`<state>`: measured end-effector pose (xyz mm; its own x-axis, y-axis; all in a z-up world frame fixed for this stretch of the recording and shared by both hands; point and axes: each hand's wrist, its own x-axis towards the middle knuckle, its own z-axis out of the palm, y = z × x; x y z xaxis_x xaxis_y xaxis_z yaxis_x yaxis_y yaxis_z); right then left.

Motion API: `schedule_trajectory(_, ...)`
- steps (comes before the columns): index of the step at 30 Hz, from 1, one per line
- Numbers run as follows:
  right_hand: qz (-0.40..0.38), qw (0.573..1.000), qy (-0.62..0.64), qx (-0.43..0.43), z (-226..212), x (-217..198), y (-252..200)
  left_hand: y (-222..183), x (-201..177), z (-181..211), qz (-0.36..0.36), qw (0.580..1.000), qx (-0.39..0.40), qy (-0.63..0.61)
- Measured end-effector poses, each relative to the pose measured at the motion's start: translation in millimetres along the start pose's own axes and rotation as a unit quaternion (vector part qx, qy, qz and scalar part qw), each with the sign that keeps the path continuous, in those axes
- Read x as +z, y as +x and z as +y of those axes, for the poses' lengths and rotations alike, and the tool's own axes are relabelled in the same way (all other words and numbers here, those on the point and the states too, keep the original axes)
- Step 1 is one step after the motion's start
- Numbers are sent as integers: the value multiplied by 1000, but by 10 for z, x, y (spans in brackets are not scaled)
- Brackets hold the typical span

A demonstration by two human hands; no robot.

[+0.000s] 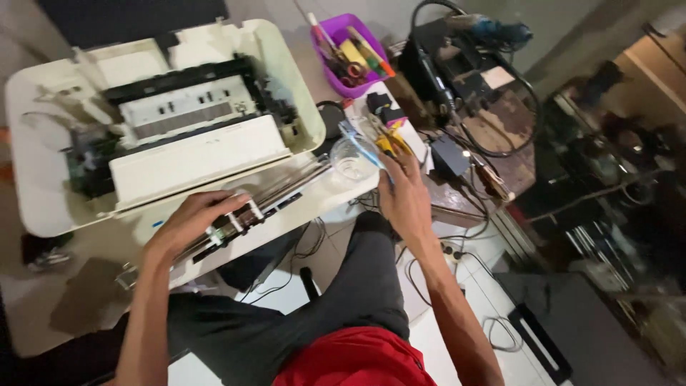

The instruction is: The person is cleaning a metal component from a disassembled printer using a toothbrush and a cleaning solution.

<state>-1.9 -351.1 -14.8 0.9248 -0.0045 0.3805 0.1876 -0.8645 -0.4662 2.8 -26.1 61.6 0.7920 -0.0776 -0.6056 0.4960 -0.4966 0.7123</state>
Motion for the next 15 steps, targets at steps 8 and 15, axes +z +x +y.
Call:
schedule_trajectory(8, 8, 999, -24, -43, 165, 150, 16, -52, -9, -69, 6, 1000, 11, -16)
schedule_trajectory(15, 77, 986, -97, -110, 96, 129, -29, 88, -73, -255, -18, 996, 82, -29)
